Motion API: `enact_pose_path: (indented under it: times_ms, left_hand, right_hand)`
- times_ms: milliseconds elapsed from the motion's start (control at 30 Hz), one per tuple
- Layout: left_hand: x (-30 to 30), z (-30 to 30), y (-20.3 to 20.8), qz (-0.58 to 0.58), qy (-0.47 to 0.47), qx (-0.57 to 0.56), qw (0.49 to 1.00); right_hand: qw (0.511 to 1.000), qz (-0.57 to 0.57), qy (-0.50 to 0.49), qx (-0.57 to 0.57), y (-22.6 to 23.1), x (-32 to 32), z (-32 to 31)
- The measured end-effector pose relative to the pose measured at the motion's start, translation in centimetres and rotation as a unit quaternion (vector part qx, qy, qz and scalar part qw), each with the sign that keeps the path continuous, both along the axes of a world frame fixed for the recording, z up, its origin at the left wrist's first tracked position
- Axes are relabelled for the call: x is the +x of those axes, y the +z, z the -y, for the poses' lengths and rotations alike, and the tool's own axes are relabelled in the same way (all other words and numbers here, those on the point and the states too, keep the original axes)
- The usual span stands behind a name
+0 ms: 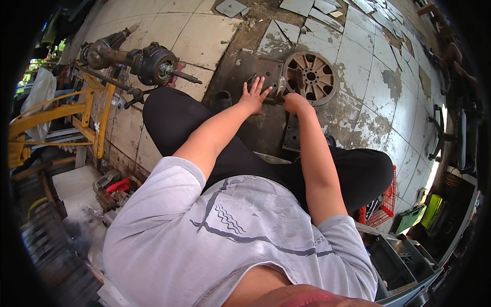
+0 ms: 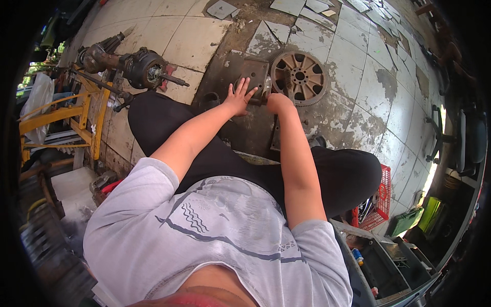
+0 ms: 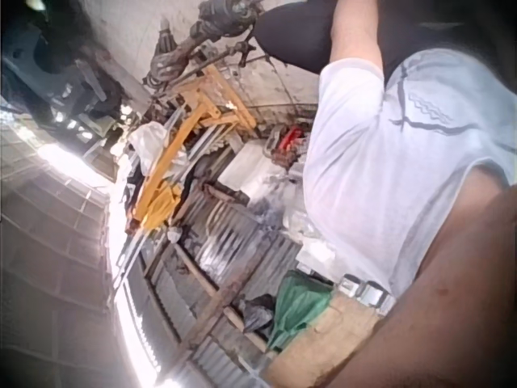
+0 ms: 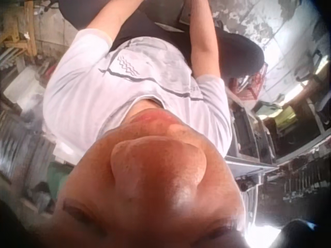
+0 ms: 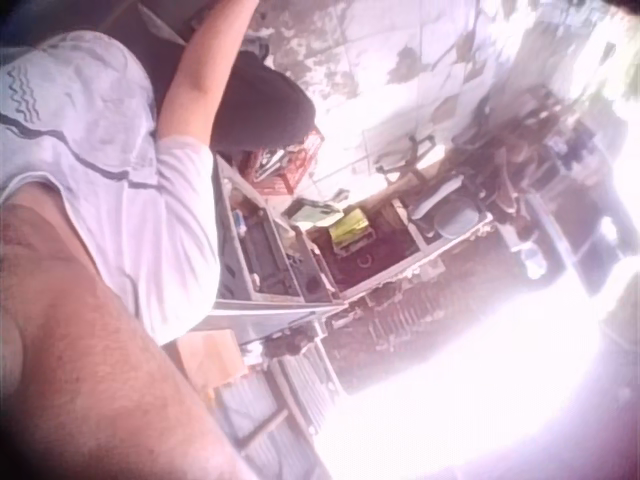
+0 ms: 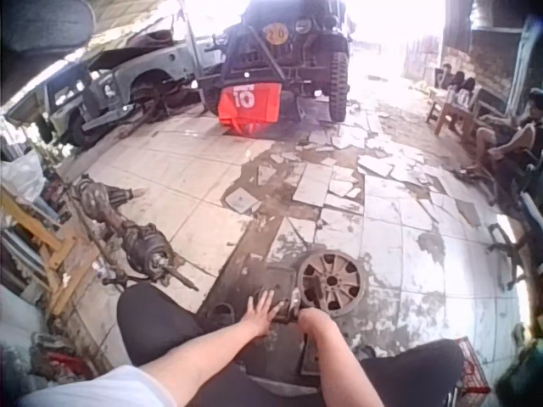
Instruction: The person sits on the floor and uses a small metal tool to scrape and clean the surface of a metal part. They repeatedly rub the tool against the part to remove debris or residue.
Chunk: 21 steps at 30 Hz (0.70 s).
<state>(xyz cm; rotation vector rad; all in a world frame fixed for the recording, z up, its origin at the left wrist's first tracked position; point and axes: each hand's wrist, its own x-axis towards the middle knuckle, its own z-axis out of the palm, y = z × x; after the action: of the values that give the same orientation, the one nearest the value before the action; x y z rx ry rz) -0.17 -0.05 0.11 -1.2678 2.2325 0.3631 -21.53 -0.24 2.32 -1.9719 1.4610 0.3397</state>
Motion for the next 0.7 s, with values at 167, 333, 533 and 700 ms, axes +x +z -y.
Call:
enact_pose_path:
  times_ms: [167, 333, 533, 700]
  left_hand:
    - [-0.8, 0.5, 1.5, 0.001, 0.013, 0.029, 0.999]
    - [0.3, -0.3, 0.9, 0.001, 0.026, 0.037, 0.999]
    - [0.2, -0.2, 1.1, -0.012, 0.028, 0.047, 0.998]
    - [0.3, -0.2, 0.8, 0.001, 0.027, 0.030, 0.999]
  right_hand:
    - [0.999, -0.006, -0.045, -0.026, -3.6, 0.0, -0.9]
    - [1.000, 0.005, 0.015, -0.018, -1.5, 0.6, -0.2]
    - [0.996, -0.006, -0.062, -0.063, -3.6, 0.9, -2.2]
    - [0.999, -0.030, 0.019, -0.016, -1.6, 0.4, 0.1]
